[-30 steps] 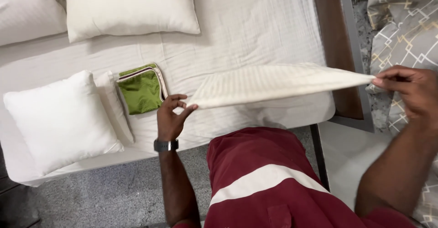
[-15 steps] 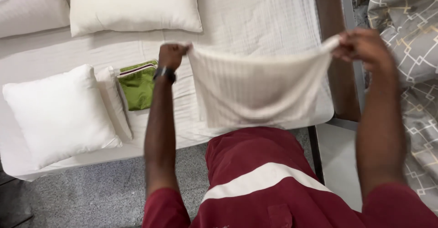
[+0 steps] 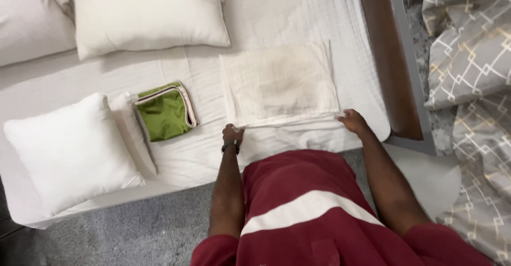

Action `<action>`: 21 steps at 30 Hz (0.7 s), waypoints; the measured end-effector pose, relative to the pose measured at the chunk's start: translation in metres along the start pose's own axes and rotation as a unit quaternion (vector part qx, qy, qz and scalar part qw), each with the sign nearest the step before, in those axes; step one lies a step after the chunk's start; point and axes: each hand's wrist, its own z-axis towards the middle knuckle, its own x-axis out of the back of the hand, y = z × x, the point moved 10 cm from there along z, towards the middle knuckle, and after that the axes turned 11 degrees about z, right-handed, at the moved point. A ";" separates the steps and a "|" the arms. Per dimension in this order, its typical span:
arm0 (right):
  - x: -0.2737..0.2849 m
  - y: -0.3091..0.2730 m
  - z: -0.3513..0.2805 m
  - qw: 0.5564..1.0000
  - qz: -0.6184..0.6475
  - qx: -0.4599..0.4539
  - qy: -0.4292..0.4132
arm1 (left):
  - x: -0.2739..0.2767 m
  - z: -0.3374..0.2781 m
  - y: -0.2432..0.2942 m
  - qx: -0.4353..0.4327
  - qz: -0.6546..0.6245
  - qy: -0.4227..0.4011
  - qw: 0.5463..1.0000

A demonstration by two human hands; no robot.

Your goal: The person removes a white pillowcase from a pillow on a bed by hand, pulling and twisting the fabric until the pillow is free. The person then folds the removed pillowcase and places it on the bed next to other bedding items.

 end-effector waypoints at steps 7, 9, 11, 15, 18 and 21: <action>-0.026 -0.015 -0.042 0.991 0.079 -0.109 -0.014 | 0.007 0.009 0.000 -0.039 -0.015 0.038 0.998; -0.031 0.002 -0.030 0.995 0.044 -0.090 -0.001 | 0.016 0.002 0.008 -0.003 0.012 0.017 1.000; -0.031 0.007 -0.025 0.996 0.050 -0.080 -0.001 | 0.017 0.003 0.010 0.004 0.016 0.012 1.000; -0.032 -0.010 -0.018 0.995 0.081 -0.051 0.004 | 0.004 0.028 0.009 0.003 0.097 -0.003 0.995; -0.027 -0.018 -0.028 0.995 0.068 -0.075 0.015 | 0.019 0.019 0.026 -0.008 0.129 0.002 0.992; -0.024 -0.032 -0.039 0.991 0.091 -0.095 0.030 | 0.061 -0.036 0.049 0.069 0.066 -0.009 0.995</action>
